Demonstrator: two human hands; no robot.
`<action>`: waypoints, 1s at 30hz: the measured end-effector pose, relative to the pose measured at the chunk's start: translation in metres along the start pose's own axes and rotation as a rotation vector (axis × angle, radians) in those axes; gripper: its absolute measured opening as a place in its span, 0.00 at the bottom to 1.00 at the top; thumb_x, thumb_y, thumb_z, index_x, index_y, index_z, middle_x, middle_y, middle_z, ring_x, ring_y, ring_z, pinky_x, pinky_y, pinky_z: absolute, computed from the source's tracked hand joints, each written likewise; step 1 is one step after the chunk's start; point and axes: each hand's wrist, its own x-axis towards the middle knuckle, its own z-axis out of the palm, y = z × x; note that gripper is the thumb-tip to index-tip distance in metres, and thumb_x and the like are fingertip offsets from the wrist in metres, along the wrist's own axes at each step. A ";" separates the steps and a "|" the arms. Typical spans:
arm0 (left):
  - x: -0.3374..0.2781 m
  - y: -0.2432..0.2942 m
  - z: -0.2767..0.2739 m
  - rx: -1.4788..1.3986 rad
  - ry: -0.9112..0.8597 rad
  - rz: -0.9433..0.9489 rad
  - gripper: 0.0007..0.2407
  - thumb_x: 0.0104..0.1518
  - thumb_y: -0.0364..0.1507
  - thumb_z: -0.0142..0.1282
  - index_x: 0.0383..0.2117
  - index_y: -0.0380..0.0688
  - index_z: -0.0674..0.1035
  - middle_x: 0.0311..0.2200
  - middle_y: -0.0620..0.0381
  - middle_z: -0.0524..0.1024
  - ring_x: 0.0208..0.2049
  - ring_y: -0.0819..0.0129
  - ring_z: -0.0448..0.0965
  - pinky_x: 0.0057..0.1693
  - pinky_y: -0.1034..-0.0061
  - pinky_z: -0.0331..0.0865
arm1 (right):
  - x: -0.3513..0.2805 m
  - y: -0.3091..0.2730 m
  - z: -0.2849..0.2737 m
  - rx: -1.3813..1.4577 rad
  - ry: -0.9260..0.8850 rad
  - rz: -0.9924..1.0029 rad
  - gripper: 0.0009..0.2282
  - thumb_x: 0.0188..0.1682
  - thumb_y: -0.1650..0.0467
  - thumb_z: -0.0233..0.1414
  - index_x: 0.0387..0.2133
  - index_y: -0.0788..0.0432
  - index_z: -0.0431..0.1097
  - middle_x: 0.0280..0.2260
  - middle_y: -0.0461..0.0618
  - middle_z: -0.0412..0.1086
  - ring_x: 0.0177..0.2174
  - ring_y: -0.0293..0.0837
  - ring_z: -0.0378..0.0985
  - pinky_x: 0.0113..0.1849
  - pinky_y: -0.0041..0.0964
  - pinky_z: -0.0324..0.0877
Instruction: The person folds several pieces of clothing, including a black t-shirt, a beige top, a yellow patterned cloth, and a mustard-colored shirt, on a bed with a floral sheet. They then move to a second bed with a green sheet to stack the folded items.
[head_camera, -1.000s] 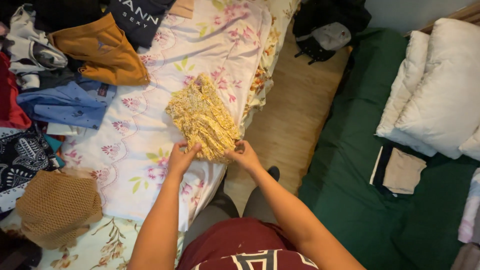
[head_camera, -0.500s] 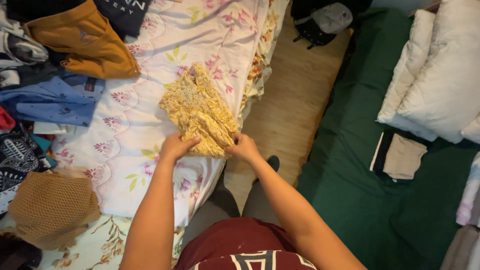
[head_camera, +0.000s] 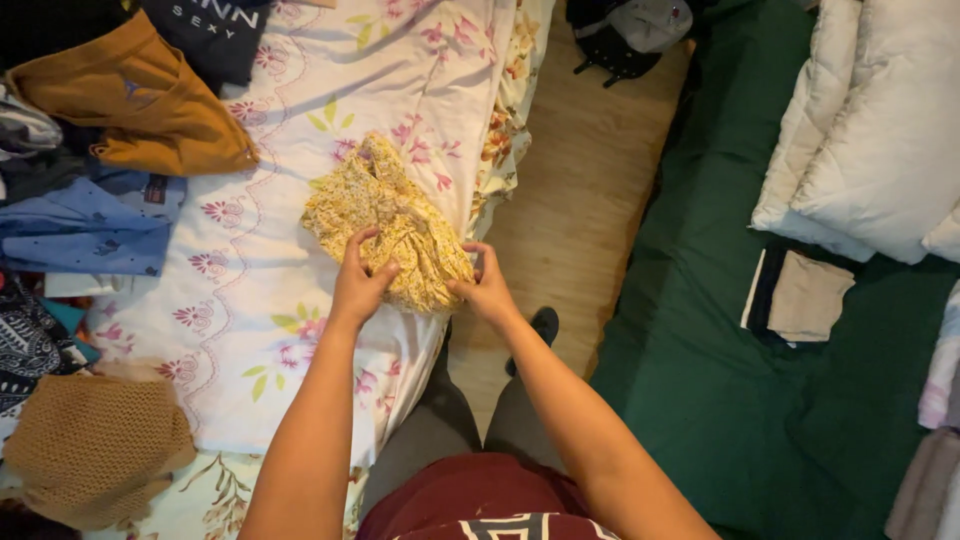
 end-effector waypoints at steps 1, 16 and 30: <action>0.007 -0.010 0.000 -0.024 -0.008 0.048 0.26 0.55 0.26 0.63 0.61 0.57 0.69 0.28 0.54 0.77 0.26 0.68 0.75 0.35 0.78 0.68 | -0.004 -0.013 0.004 -0.007 -0.011 -0.065 0.32 0.42 0.78 0.62 0.60 0.48 0.58 0.35 0.57 0.73 0.30 0.42 0.76 0.29 0.29 0.76; 0.015 0.009 -0.025 0.096 0.017 0.260 0.26 0.57 0.23 0.58 0.65 0.53 0.71 0.61 0.43 0.71 0.64 0.45 0.67 0.68 0.53 0.59 | 0.007 -0.027 0.019 -0.201 -0.021 -0.166 0.24 0.41 0.75 0.63 0.54 0.46 0.76 0.55 0.52 0.72 0.57 0.46 0.70 0.57 0.41 0.64; -0.018 0.022 -0.012 0.186 0.103 -0.048 0.34 0.53 0.31 0.65 0.68 0.77 0.63 0.50 0.41 0.77 0.51 0.43 0.79 0.56 0.58 0.73 | -0.048 0.005 0.028 0.123 0.158 -0.020 0.24 0.40 0.78 0.62 0.54 0.57 0.75 0.59 0.63 0.65 0.53 0.48 0.70 0.50 0.36 0.71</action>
